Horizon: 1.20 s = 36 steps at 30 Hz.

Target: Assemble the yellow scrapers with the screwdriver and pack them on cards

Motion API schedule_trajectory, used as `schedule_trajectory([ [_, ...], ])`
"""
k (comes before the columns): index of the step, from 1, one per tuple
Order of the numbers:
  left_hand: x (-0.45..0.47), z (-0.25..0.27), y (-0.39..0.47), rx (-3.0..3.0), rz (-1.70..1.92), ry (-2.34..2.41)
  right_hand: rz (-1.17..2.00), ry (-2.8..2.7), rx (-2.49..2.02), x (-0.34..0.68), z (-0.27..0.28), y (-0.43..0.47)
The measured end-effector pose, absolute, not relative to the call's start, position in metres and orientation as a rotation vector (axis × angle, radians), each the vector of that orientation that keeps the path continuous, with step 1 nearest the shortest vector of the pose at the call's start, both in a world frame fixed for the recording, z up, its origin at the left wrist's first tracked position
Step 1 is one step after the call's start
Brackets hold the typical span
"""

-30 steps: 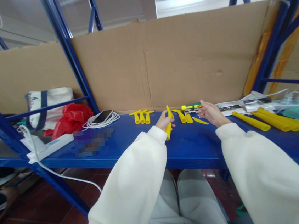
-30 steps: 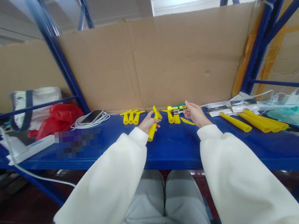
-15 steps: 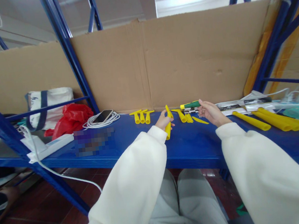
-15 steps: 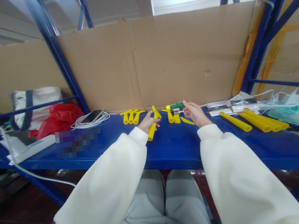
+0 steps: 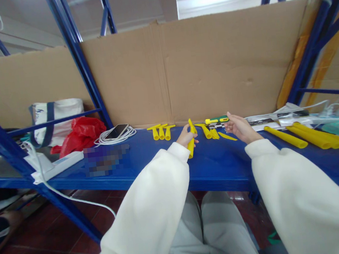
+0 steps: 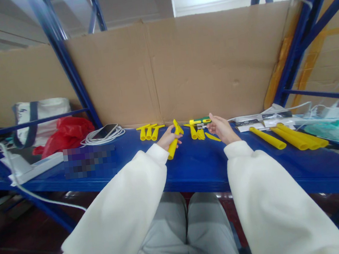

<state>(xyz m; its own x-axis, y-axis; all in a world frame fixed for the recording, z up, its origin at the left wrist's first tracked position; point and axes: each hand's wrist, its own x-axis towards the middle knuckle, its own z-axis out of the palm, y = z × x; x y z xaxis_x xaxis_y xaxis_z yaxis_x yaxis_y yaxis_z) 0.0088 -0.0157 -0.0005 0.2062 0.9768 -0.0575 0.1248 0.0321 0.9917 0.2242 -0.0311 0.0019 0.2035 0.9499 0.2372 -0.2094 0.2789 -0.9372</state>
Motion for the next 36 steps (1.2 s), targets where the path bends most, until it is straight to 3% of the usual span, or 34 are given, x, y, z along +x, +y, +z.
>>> schedule_trajectory([
  [36,0.0098,0.0002,-0.0175,1.370,0.931,1.157,0.944,-0.993,-1.020,0.2209,0.0033,-0.0357],
])
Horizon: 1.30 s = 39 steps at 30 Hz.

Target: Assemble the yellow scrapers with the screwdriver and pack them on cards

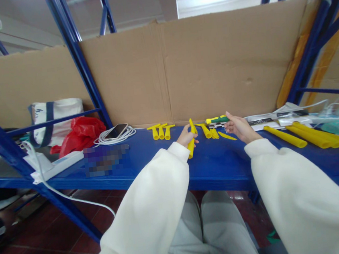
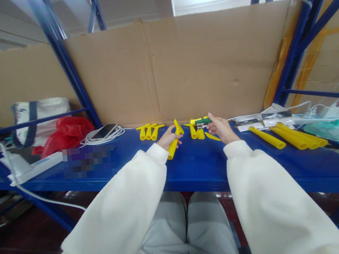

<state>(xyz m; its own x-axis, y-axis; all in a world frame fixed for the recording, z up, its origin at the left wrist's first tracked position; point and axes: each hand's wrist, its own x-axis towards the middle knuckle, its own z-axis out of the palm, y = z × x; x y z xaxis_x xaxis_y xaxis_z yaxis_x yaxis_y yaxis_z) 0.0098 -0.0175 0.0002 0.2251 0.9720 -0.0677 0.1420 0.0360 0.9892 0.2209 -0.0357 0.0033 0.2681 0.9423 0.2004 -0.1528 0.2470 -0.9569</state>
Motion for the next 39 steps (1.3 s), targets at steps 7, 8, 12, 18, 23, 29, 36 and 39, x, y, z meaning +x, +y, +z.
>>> schedule_trajectory([
  [7,0.010,-0.001,-0.016,1.375,0.927,1.152,0.956,-0.945,-1.065,0.219,0.005,-0.037],
  [8,0.010,-0.002,-0.015,1.379,0.926,1.149,0.957,-0.933,-1.072,0.219,0.006,-0.037],
  [12,0.010,-0.003,-0.013,1.386,0.926,1.141,0.965,-0.916,-1.076,0.218,0.006,-0.038],
  [18,0.010,-0.005,-0.012,1.377,0.926,1.138,0.965,-0.910,-1.076,0.220,0.005,-0.036],
  [23,0.010,-0.005,-0.011,1.377,0.932,1.136,0.981,-0.892,-1.074,0.219,0.006,-0.036],
  [29,0.009,-0.003,-0.013,1.377,0.942,1.120,0.987,-0.877,-1.082,0.216,0.008,-0.039],
  [36,0.010,-0.001,-0.016,1.392,0.939,1.128,0.976,-0.836,-1.108,0.212,0.011,-0.043],
  [39,0.010,-0.001,-0.015,1.398,0.948,1.134,0.986,-0.825,-1.110,0.211,0.012,-0.044],
])
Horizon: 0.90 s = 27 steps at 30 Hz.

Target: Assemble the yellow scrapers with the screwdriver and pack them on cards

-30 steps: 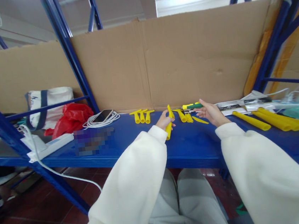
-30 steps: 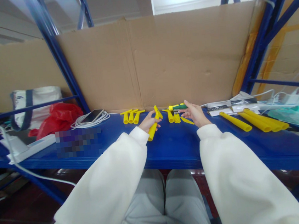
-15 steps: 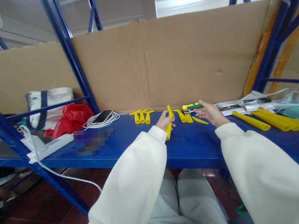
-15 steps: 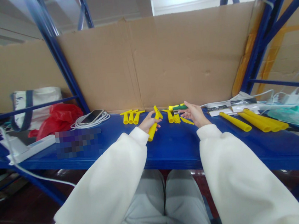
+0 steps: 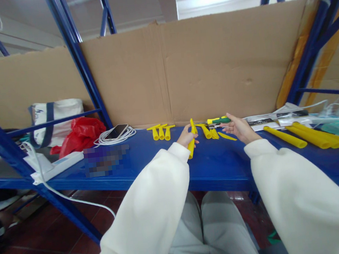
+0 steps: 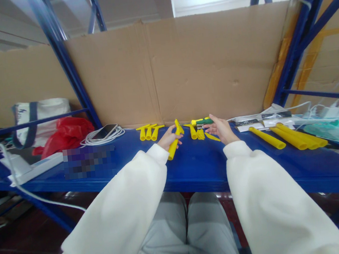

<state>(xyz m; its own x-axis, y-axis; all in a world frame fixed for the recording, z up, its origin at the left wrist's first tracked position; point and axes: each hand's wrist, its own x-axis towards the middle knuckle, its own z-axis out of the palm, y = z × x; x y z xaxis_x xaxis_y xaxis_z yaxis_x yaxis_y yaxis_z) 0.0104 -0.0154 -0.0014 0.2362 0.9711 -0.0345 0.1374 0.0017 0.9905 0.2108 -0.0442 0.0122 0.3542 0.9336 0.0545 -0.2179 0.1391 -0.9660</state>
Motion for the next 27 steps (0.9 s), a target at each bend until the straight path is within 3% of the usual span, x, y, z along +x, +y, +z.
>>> schedule_trajectory([
  [7,0.013,-0.003,-0.015,1.486,0.977,1.154,1.054,-0.732,-1.077,0.211,0.011,-0.043],
  [14,-0.002,-0.007,0.011,1.444,1.274,1.404,0.958,-0.607,-1.081,0.223,0.011,-0.037],
  [21,0.007,-0.013,0.032,2.126,0.799,1.660,0.950,-0.789,-1.319,0.218,0.009,-0.041],
  [27,0.028,-0.010,0.028,2.201,0.664,1.799,1.016,-0.911,-1.427,0.217,0.005,-0.043],
])
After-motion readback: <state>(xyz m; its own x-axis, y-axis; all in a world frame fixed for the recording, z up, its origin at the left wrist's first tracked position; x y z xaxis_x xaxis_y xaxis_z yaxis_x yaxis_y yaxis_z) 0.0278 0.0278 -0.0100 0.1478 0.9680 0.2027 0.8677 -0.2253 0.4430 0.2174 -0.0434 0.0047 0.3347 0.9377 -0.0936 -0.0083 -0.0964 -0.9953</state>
